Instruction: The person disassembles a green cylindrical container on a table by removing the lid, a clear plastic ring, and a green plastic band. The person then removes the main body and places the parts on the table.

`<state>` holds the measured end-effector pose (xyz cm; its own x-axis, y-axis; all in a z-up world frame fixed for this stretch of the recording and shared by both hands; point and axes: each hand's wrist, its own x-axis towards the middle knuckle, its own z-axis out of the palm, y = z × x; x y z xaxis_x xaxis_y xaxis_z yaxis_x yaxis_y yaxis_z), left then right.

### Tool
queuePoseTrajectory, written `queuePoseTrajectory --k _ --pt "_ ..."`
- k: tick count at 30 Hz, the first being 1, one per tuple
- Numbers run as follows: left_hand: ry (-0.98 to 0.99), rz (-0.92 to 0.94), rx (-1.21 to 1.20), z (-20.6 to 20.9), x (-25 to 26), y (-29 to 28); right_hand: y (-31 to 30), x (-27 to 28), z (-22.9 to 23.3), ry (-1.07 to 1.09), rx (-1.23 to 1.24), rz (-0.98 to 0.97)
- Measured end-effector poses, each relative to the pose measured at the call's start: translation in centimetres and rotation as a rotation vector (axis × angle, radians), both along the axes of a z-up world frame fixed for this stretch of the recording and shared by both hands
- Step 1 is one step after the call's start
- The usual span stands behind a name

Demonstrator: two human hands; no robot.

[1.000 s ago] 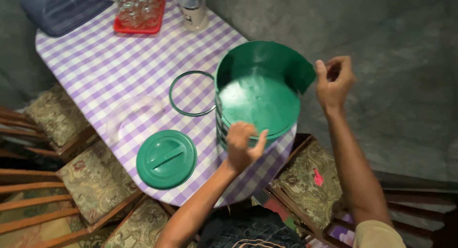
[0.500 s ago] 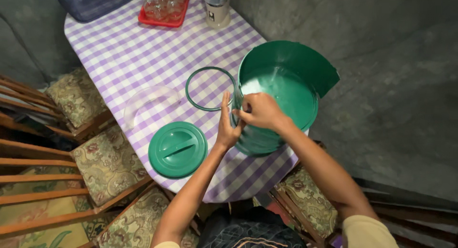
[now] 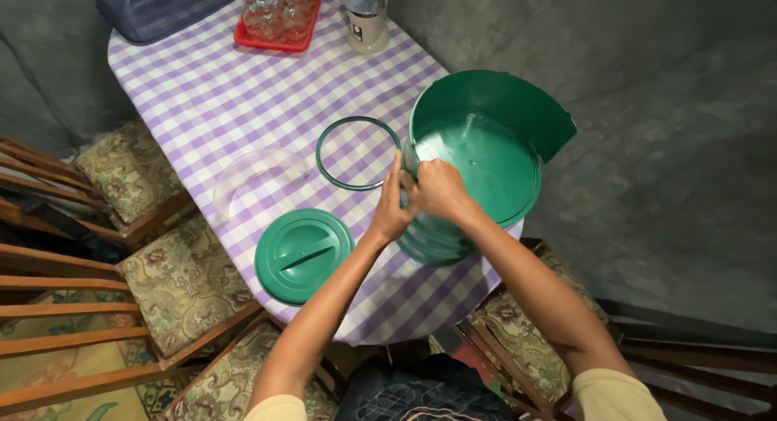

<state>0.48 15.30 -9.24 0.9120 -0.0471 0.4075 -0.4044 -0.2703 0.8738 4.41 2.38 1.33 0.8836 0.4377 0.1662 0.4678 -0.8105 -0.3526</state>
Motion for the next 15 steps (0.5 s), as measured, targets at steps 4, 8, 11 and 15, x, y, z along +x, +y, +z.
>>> queuePoseTrajectory --k 4,8,11,15 --pt "-0.123 0.014 -0.037 -0.2 0.2 -0.5 -0.9 1.2 -0.1 0.126 0.095 0.051" --pt "-0.036 0.018 -0.088 -0.1 0.5 -0.9 -1.6 2.0 0.1 0.151 0.176 0.185" --pt "-0.060 0.020 -0.098 0.5 0.5 -0.9 -1.5 2.3 0.5 0.210 0.196 0.179" --pt "-0.062 0.042 -0.054 1.6 -0.2 -0.9 -1.8 2.2 0.6 0.294 0.248 0.166"
